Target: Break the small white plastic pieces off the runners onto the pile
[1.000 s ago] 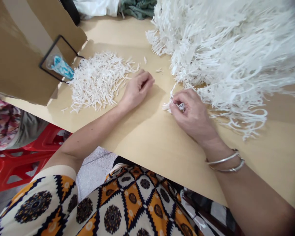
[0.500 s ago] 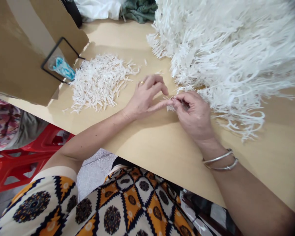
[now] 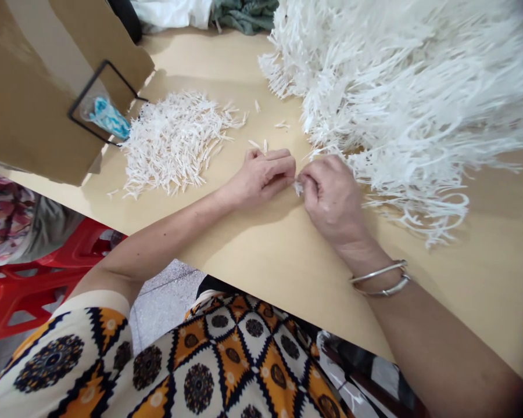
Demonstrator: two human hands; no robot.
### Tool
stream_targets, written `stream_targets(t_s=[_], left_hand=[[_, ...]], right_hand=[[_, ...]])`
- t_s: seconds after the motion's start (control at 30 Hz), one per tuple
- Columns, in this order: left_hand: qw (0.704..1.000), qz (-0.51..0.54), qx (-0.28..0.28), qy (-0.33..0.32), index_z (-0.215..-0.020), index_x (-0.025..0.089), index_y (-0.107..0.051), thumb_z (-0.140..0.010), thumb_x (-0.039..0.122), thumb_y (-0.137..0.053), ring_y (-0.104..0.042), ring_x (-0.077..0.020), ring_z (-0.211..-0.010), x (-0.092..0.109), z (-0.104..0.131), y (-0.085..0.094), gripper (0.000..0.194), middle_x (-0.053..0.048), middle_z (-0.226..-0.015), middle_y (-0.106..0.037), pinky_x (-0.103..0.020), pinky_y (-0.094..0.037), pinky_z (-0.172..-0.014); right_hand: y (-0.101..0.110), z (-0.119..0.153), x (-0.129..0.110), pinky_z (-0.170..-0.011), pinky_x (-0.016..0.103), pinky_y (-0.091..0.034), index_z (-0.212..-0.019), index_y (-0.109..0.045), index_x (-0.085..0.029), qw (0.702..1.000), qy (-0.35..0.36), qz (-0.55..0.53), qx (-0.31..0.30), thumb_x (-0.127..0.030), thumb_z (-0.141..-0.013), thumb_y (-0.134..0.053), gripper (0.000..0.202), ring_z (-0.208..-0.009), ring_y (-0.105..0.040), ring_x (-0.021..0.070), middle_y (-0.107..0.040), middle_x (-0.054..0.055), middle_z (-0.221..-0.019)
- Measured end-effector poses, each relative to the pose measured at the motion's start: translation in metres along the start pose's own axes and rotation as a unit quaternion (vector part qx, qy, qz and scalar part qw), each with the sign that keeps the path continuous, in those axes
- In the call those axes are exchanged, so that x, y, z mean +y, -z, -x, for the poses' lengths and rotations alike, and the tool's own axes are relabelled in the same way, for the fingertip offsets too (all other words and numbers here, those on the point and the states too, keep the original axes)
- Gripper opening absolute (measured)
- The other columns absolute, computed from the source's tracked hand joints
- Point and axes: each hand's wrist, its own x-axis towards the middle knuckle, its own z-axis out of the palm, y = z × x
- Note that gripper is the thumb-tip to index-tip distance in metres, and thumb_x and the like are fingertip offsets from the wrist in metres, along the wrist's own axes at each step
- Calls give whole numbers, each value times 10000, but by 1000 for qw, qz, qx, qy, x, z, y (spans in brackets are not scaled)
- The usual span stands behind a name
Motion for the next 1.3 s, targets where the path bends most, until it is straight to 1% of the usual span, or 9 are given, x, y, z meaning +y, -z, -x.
stream_targets(t_s=[0.13, 0.23, 0.33, 0.4, 0.47, 0.57, 0.67, 0.9, 1.3], left_hand=[[999, 4, 44, 10, -944, 229, -575, -1120, 438, -460, -631, -188, -907, -9, 1, 1, 296, -32, -969, -685, -403, -413, -947], [969, -86, 199, 122, -974, 239, -561, -1104, 482, -504, -613, -198, -912, -33, 1, 2, 281, -35, -978, -676, -460, -412, -1004], [917, -146, 321, 189, -1139, 263, -558, -1038, 550, -619, -615, -263, -1089, -47, 3, 6, 311, -96, -1227, -656, -513, -415, -1019], [931, -156, 293, 155, -1243, 275, -563, -1051, 548, -585, -583, -307, -1264, -40, 4, 10, 334, -138, -1362, -618, -509, -414, -1042], [962, -153, 208, 89, -1283, 278, -589, -1095, 529, -489, -556, -305, -1349, -24, 4, 10, 330, -147, -1405, -619, -496, -391, -1095], [983, -145, 112, 25, -1290, 264, -634, -1117, 554, -428, -585, -290, -1310, -4, 1, 4, 395, -123, -1388, -672, -505, -324, -1148], [989, -129, 73, 19, -1175, 251, -682, -1133, 524, -405, -634, -256, -1183, -1, -1, -4, 391, -77, -1229, -748, -496, -290, -1139], [994, -35, 70, 72, -1065, 241, -687, -1125, 419, -478, -697, -184, -966, -6, -1, -1, 281, -8, -1011, -781, -415, -337, -1026], [991, 38, 102, 77, -1001, 226, -680, -1099, 383, -539, -710, -144, -857, -9, -4, -4, 233, -5, -952, -792, -355, -464, -905]], right_hand=[[10, -5, 18, -868, 470, -497, -776, -515, -270, 999, -24, -9, 40, -242, -943, -600, 190, -868, -574, 267, -594, 68, -855], [15, -5, 19, -773, 428, -468, -774, -577, -278, 998, -15, -44, 51, -271, -933, -641, 172, -780, -547, 234, -580, 40, -795], [12, -3, 11, -701, 389, -460, -826, -654, -270, 992, -51, -104, 51, -256, -912, -663, 88, -713, -536, 200, -624, 16, -779], [8, -1, 6, -679, 375, -473, -850, -679, -260, 986, -76, -136, 52, -238, -894, -688, 50, -685, -545, 186, -656, 3, -777], [7, 0, 3, -693, 379, -494, -852, -691, -255, 984, -71, -152, 57, -232, -887, -714, 48, -695, -576, 186, -681, 4, -787], [7, 1, 2, -720, 389, -516, -862, -703, -251, 985, -36, -159, 60, -238, -896, -731, 46, -733, -615, 195, -701, 17, -821], [7, 1, 1, -739, 392, -529, -873, -706, -253, 985, -30, -159, 59, -247, -909, -723, 40, -747, -613, 192, -693, 18, -835], [2, 2, -3, -890, 411, -587, -1122, -673, -256, 970, -60, -233, 45, -298, -888, -784, 262, -871, -691, 196, -719, 26, -982], [9, 1, -3, -797, 381, -565, -897, -672, -242, 971, -83, -225, -6, -250, -888, -744, 73, -792, -646, 184, -679, 12, -855]])
